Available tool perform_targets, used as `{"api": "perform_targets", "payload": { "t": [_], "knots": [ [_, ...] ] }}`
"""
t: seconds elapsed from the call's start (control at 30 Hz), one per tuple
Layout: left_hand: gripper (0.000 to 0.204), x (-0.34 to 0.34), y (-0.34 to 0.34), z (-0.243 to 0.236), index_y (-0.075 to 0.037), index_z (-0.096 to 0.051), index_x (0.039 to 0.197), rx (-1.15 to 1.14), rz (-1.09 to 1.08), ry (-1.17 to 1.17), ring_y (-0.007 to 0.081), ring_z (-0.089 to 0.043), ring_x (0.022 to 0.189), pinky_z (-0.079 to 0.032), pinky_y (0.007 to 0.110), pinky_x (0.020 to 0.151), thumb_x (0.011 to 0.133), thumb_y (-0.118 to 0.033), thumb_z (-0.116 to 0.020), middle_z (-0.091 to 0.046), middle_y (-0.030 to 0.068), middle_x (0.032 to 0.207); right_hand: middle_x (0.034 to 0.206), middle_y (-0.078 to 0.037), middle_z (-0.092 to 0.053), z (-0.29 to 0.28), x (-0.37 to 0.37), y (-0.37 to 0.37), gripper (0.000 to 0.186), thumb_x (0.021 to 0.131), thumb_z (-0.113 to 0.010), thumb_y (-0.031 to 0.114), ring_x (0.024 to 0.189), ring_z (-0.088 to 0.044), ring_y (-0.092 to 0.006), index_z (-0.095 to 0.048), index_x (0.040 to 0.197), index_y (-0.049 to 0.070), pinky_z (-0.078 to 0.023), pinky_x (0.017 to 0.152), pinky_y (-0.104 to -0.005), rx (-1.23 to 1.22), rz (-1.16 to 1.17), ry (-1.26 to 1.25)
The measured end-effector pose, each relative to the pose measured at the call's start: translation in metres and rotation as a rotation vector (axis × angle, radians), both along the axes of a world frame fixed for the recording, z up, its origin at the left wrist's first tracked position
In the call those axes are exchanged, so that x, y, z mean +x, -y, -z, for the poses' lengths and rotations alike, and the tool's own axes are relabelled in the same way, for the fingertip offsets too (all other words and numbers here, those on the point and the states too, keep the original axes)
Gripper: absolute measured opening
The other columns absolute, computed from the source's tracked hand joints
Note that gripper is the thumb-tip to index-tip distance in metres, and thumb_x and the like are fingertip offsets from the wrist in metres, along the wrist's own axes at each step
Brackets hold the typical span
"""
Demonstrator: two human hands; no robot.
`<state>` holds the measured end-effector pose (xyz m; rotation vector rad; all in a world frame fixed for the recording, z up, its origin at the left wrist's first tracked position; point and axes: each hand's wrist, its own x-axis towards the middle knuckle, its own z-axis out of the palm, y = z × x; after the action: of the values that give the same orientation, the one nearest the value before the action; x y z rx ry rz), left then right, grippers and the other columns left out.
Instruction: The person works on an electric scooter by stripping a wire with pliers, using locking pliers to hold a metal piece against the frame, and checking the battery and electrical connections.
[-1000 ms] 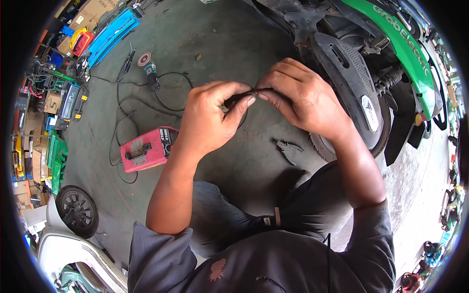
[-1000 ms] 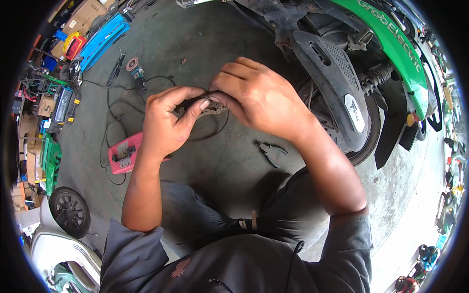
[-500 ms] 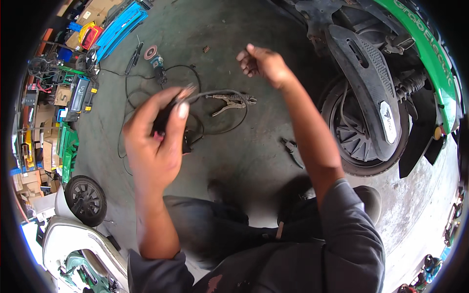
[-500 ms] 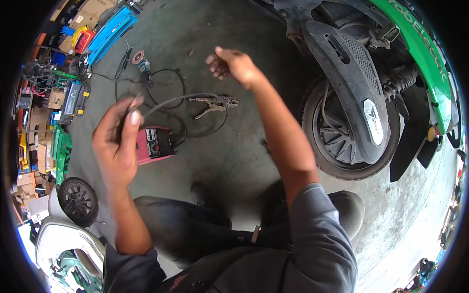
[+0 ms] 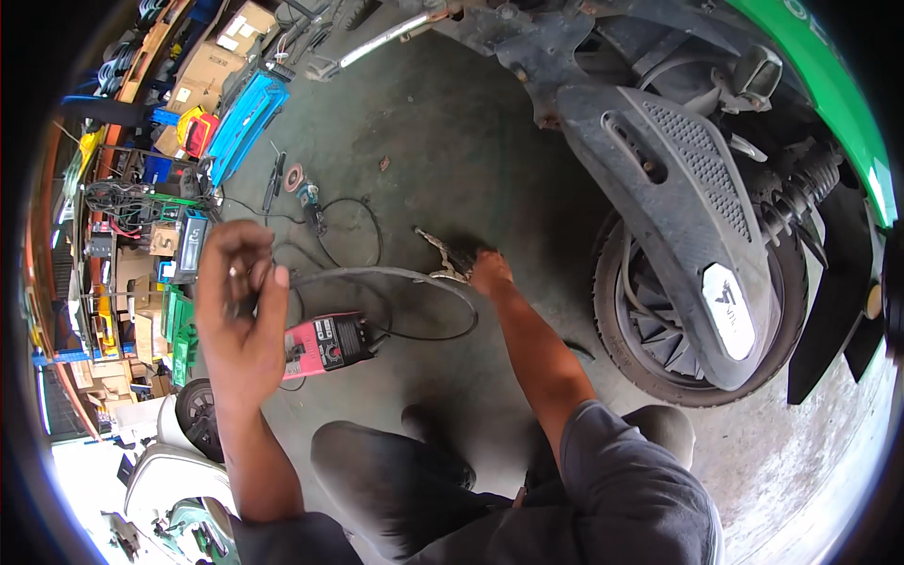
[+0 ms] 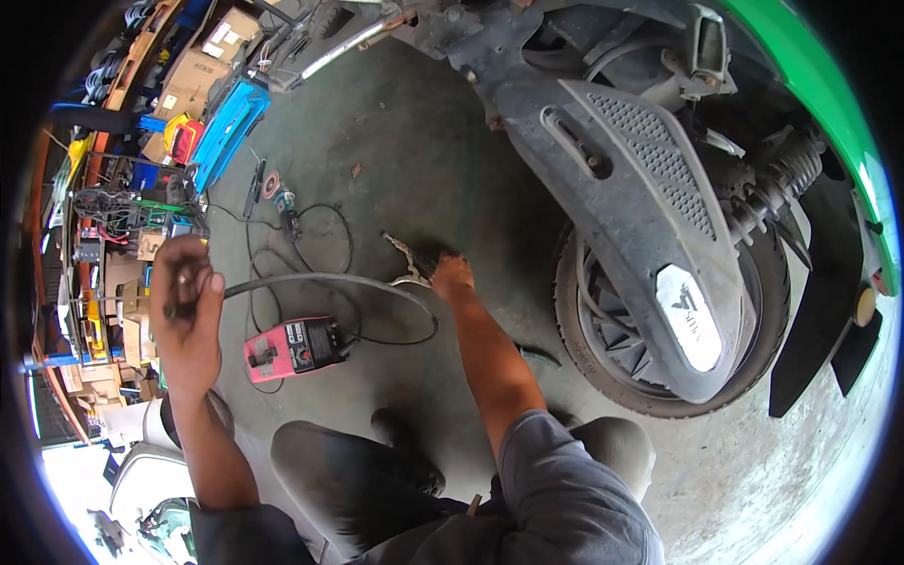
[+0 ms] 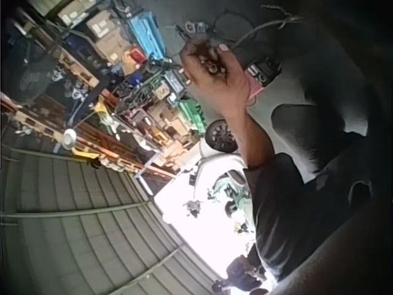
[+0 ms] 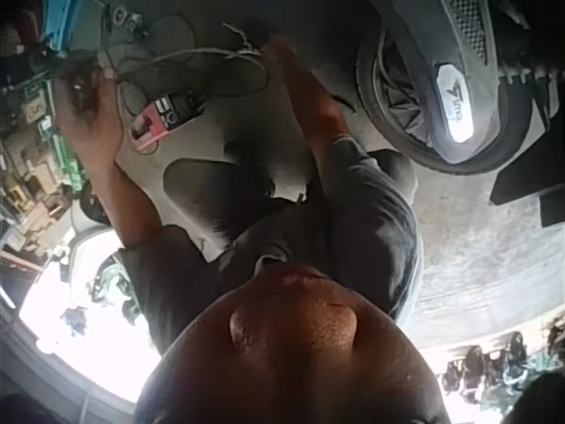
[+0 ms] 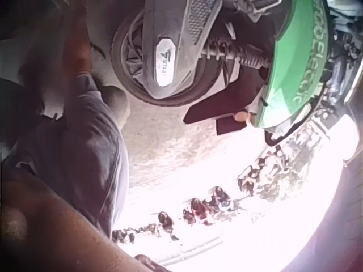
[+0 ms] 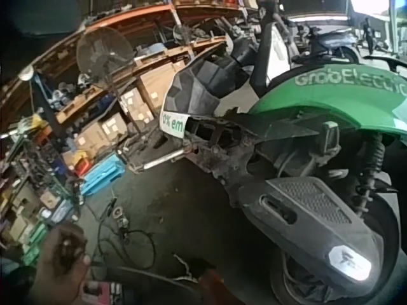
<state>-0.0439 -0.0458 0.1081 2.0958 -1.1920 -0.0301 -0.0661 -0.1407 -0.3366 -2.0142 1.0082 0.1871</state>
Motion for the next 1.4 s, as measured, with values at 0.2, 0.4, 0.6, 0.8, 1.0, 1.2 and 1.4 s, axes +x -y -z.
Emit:
{"api": "perform_targets", "payload": {
  "t": [0.2, 0.4, 0.6, 0.8, 1.0, 1.2, 1.4],
  "knots": [
    [0.020, 0.064, 0.104, 0.017, -0.003, -0.050, 0.113, 0.293, 0.259, -0.329, 0.0118, -0.055, 0.078, -0.045, 0.028, 0.072, 0.098, -0.015, -0.046, -0.058, 0.0035, 0.089, 0.113, -0.022, -0.062, -0.057, -0.056, 0.072, 0.046, 0.073, -0.067, 0.017, 0.107, -0.059, -0.0358, -0.060, 0.116, 0.004, -0.049, 0.091, -0.0418, 0.074, 0.234, 0.310],
    [0.017, 0.122, 0.153, 0.132, -0.007, -0.058, 0.108, 0.536, 0.407, -0.077, 0.0127, -0.057, 0.070, -0.047, 0.029, 0.066, 0.092, -0.014, -0.054, -0.062, 0.0057, 0.078, 0.094, -0.020, -0.066, -0.132, -0.060, 0.097, 0.037, 0.071, -0.071, 0.009, 0.085, -0.066, -0.0341, -0.062, 0.107, 0.003, -0.052, 0.077, -0.0395, -0.071, 0.381, 0.685],
    [0.024, 0.145, 0.175, 0.299, -0.002, -0.062, 0.102, 0.255, 0.569, -0.471, 0.0156, -0.064, 0.081, -0.050, 0.029, 0.076, 0.080, -0.007, -0.067, -0.066, 0.0081, 0.086, 0.084, -0.006, -0.066, -0.103, -0.051, 0.117, 0.015, 0.083, -0.069, 0.003, 0.079, -0.060, -0.0108, -0.061, 0.095, -0.001, -0.049, 0.073, -0.0266, -0.083, 0.670, 0.851],
    [0.061, 0.106, 0.187, 0.373, -0.003, -0.060, 0.115, 0.176, 0.877, -0.603, 0.0319, -0.061, 0.106, -0.048, 0.039, 0.088, 0.066, -0.030, -0.084, -0.063, 0.0184, 0.112, 0.094, -0.005, -0.066, -0.108, -0.051, 0.130, 0.026, 0.081, -0.070, 0.002, 0.086, -0.060, -0.0115, -0.061, 0.106, -0.002, -0.047, 0.081, -0.0248, 0.192, 0.702, 0.831],
    [0.038, 0.119, 0.201, 0.390, 0.000, -0.066, 0.091, 0.075, 0.640, -0.654, 0.0273, -0.065, 0.066, -0.050, 0.034, 0.062, 0.077, -0.034, -0.076, -0.067, 0.0140, 0.074, 0.139, -0.016, -0.043, -0.077, -0.046, 0.132, 0.067, 0.082, -0.068, 0.005, 0.127, -0.042, -0.0216, -0.033, 0.139, -0.001, -0.037, 0.101, -0.0329, -0.038, 0.752, 0.776],
    [0.029, 0.135, 0.182, 0.403, 0.000, -0.067, 0.086, 0.122, 0.362, -1.336, 0.0094, -0.061, 0.070, -0.047, 0.028, 0.064, 0.085, -0.029, -0.071, -0.067, 0.0024, 0.077, 0.146, -0.022, -0.030, -0.079, -0.012, 0.073, 0.108, 0.062, -0.081, 0.041, 0.137, -0.026, -0.0392, -0.022, 0.143, 0.001, -0.020, 0.110, -0.0523, -0.510, 0.509, 0.086],
    [0.031, 0.137, 0.170, 0.372, 0.001, -0.067, 0.083, 0.141, 0.266, -1.236, 0.0111, -0.060, 0.067, -0.045, 0.027, 0.063, 0.085, -0.030, -0.070, -0.068, 0.0065, 0.076, 0.147, -0.022, -0.027, -0.091, 0.022, 0.051, 0.083, 0.058, -0.077, 0.042, 0.139, -0.019, -0.0421, -0.045, 0.123, 0.002, -0.013, 0.107, -0.0653, -0.577, 0.461, -0.180]
  ]
}}
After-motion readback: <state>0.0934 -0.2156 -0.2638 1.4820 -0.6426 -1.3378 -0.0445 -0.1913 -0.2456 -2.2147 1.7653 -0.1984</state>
